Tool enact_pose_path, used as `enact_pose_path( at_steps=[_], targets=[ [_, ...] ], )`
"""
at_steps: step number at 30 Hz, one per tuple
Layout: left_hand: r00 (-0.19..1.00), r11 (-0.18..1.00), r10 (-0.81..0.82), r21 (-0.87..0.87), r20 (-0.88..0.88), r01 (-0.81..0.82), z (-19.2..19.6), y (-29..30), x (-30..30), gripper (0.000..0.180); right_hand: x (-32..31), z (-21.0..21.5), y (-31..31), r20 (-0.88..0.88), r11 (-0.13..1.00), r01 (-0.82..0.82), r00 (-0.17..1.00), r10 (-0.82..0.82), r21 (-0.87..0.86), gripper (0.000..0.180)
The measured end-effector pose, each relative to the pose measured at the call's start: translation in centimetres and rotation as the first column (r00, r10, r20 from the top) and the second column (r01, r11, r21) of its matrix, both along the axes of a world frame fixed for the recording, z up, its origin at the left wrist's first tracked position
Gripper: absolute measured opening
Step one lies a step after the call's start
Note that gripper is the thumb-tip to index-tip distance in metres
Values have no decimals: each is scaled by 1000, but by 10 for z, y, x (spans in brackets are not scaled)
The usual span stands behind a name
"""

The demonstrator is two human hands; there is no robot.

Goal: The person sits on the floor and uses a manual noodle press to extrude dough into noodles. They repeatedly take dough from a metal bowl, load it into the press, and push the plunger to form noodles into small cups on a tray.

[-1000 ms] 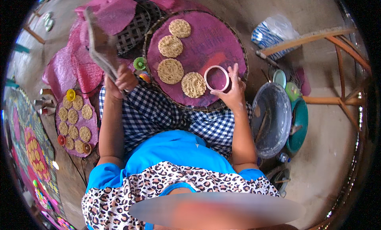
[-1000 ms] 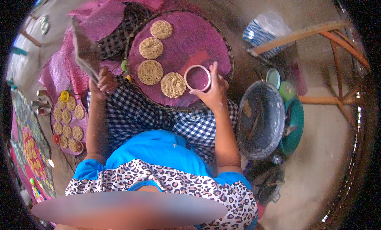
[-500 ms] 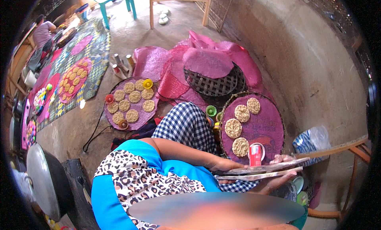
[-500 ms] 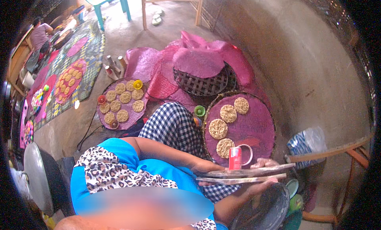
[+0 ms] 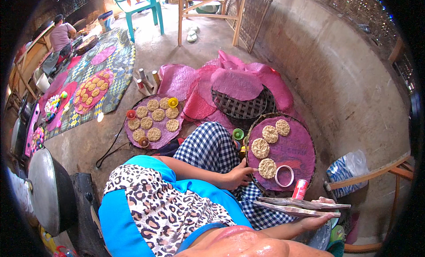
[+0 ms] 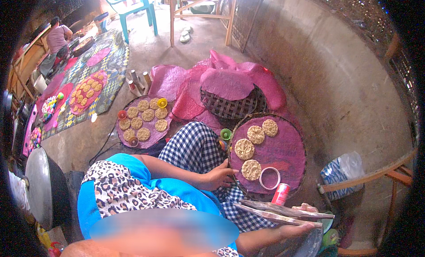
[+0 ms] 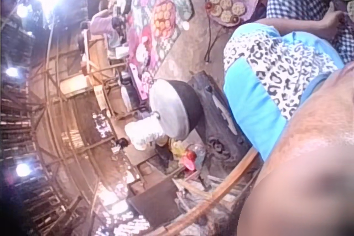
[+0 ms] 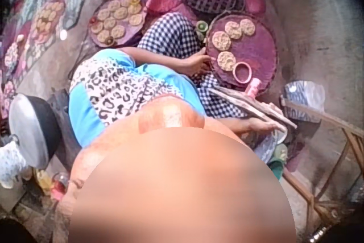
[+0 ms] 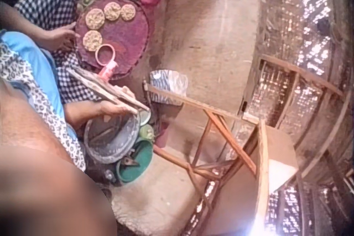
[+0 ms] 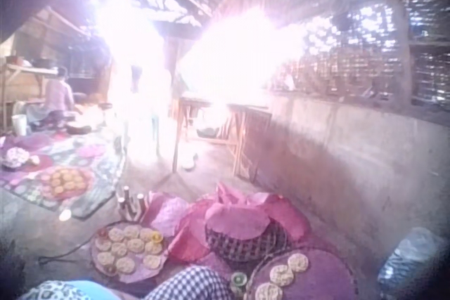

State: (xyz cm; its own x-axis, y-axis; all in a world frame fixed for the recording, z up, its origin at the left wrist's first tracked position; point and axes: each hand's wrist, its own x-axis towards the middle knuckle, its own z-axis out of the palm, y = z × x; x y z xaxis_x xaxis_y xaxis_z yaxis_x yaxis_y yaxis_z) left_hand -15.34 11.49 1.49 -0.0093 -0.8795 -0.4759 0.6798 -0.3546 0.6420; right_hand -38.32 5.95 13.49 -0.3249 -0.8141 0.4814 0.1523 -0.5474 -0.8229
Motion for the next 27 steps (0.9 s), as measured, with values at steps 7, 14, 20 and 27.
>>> enact_pose_path(
  at_steps=[7, 14, 20, 27],
  targets=[
    [957, 971, 197, -180, 212, -160, -18, -49, 46, 76, -15, -12, -3, -56, 1000, 17, 998, -18, -6, 57],
    [697, 987, 62, -147, 715, 63, -31, -132, 122, 82, -1, -11, 0, -122, 1000, -3, 992, 7, 29, 60],
    [141, 992, -109, 98, 984, 79, -12, -189, 134, 92, 11, -16, -8, -202, 993, -90, 974, 104, 76, 56],
    [177, 369, 693, -555, 699, 745, 55, -113, 22, 71, 30, -3, -54, -237, 980, -59, 966, 104, 189, 47]
  ],
)
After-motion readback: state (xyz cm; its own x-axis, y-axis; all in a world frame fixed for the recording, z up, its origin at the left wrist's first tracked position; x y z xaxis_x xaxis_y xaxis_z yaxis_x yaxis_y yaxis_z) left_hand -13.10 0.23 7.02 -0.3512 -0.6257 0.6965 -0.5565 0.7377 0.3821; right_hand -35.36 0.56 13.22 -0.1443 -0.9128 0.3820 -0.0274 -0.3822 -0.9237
